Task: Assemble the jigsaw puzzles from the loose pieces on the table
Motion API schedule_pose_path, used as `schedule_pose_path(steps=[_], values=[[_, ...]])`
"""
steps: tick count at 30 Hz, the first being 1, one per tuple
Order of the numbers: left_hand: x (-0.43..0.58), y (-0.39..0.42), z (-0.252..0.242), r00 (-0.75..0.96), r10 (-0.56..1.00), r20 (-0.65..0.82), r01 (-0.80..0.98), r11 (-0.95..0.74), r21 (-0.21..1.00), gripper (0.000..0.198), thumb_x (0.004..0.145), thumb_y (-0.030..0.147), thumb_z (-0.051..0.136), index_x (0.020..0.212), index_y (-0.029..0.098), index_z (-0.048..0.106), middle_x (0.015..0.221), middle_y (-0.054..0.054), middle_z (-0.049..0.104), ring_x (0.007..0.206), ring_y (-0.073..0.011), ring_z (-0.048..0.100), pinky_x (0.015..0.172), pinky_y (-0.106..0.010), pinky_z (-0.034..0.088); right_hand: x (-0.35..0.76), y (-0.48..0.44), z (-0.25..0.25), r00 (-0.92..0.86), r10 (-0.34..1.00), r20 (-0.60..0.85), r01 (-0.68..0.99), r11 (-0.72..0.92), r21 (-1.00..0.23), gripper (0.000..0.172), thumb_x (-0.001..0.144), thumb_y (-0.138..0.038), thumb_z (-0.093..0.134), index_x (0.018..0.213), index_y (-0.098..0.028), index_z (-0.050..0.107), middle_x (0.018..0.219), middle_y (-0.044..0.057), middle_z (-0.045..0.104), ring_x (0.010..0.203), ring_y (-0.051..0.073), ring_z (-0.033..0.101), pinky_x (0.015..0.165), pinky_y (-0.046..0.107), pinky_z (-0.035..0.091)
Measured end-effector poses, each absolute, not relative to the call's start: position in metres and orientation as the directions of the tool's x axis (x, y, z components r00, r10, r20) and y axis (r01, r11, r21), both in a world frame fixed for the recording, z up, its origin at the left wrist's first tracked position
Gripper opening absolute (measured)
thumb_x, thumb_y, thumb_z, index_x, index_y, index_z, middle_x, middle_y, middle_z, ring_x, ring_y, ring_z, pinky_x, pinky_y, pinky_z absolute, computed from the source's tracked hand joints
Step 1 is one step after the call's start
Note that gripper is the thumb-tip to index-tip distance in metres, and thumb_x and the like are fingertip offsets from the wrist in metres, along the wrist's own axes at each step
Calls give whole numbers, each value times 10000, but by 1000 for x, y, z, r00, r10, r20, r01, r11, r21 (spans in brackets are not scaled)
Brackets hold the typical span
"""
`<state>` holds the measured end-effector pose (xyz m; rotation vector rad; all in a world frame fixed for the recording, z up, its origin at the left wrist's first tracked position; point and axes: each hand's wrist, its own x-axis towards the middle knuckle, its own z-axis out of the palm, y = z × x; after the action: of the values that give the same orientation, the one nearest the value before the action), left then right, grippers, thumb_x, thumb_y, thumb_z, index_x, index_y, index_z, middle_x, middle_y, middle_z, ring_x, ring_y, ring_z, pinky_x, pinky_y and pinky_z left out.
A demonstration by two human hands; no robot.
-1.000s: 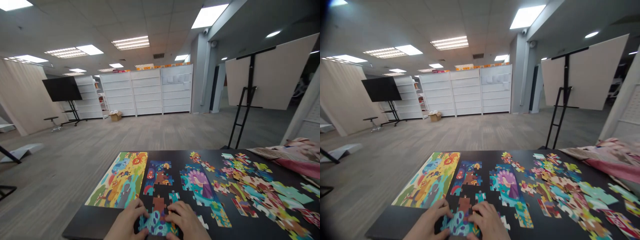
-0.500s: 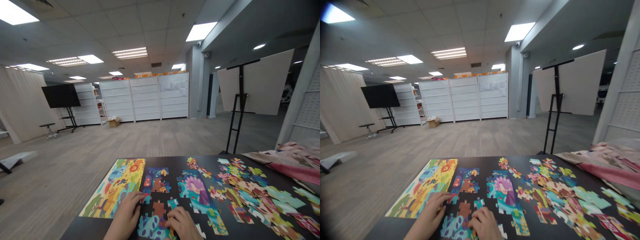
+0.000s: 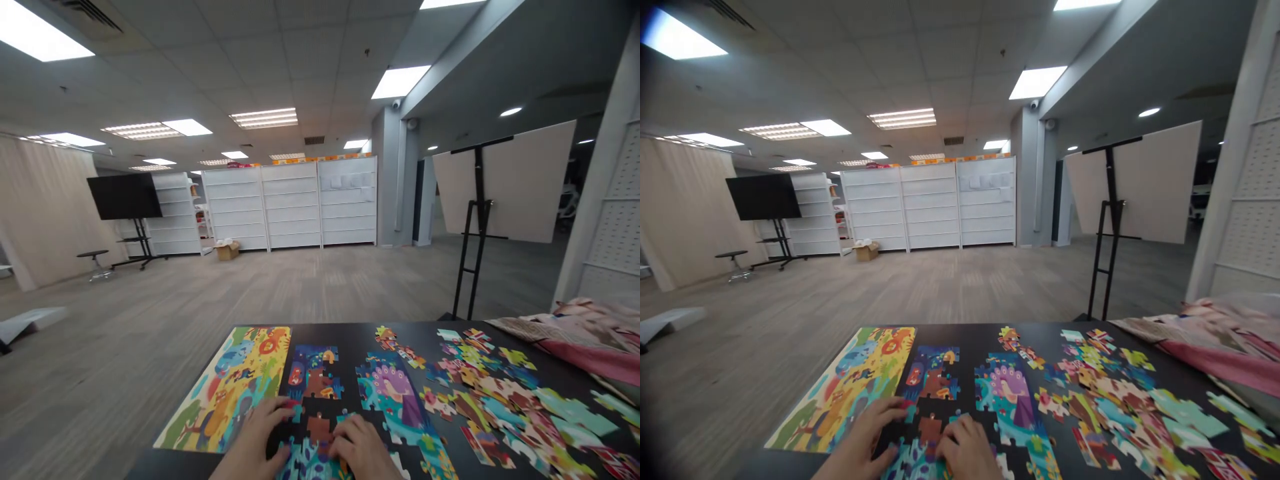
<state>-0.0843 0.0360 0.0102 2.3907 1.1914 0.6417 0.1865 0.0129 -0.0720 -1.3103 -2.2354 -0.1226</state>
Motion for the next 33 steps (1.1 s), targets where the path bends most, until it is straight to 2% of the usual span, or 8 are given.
schedule_pose_path(steps=[3,5,7,9,13,19,25,33], values=[[-92,33,11,600,777,193,602,-597,531,558,692,210,795,1221,340,672,1379,-60,598,1277,-322,538,1105,-473,425,195,9,-74,-417,761,497,823,549,-150,154,787,-261,830,798,-279,677,859,-27,725,849,207,634,721,305,417],[-93,30,11,615,769,175,604,-602,522,472,702,281,820,1157,323,702,1274,-60,638,1176,-301,581,1033,-429,464,203,-4,-56,-466,757,458,792,588,-166,124,823,-253,795,838,-289,677,907,-25,730,883,211,639,728,306,420],[-91,26,12,597,786,161,616,-578,535,435,714,259,800,1136,306,705,1222,-58,646,1139,-282,587,1027,-417,452,207,-20,-29,-471,783,406,783,583,-216,111,829,-232,767,859,-285,674,999,-11,728,946,226,640,755,307,429],[-88,21,15,564,815,137,625,-529,574,448,707,188,770,1136,288,694,1231,-57,635,1166,-276,570,1064,-418,418,203,-31,0,-398,843,363,801,512,-311,129,790,-200,748,866,-266,666,1087,11,706,1006,244,627,804,314,442],[-84,14,22,524,846,97,614,-454,646,429,732,134,727,1136,269,678,1264,-53,613,1211,-265,539,1093,-404,382,183,-24,35,-244,926,289,774,366,-517,230,773,-95,619,955,-231,658,1042,17,688,1024,212,608,907,306,441],[-87,21,15,522,850,73,591,-422,687,488,707,113,756,1160,268,662,1291,-41,599,1207,-266,536,1047,-368,401,165,4,36,-232,964,132,784,265,-561,284,698,-81,652,953,-205,675,977,30,693,970,226,621,841,297,451],[-85,34,15,533,837,120,540,-446,713,439,715,96,748,1114,263,673,1207,-19,622,1120,-219,575,982,-317,435,161,15,28,-214,958,192,707,287,-646,448,625,9,593,1006,-222,647,1100,26,664,1035,201,623,901,276,458],[-80,41,15,530,815,234,567,-546,617,415,690,83,691,1070,250,698,1332,-78,601,1263,-281,555,1094,-403,424,155,39,22,-289,911,293,732,408,-545,247,727,-45,610,878,-202,725,982,30,674,926,192,641,820,269,476]])
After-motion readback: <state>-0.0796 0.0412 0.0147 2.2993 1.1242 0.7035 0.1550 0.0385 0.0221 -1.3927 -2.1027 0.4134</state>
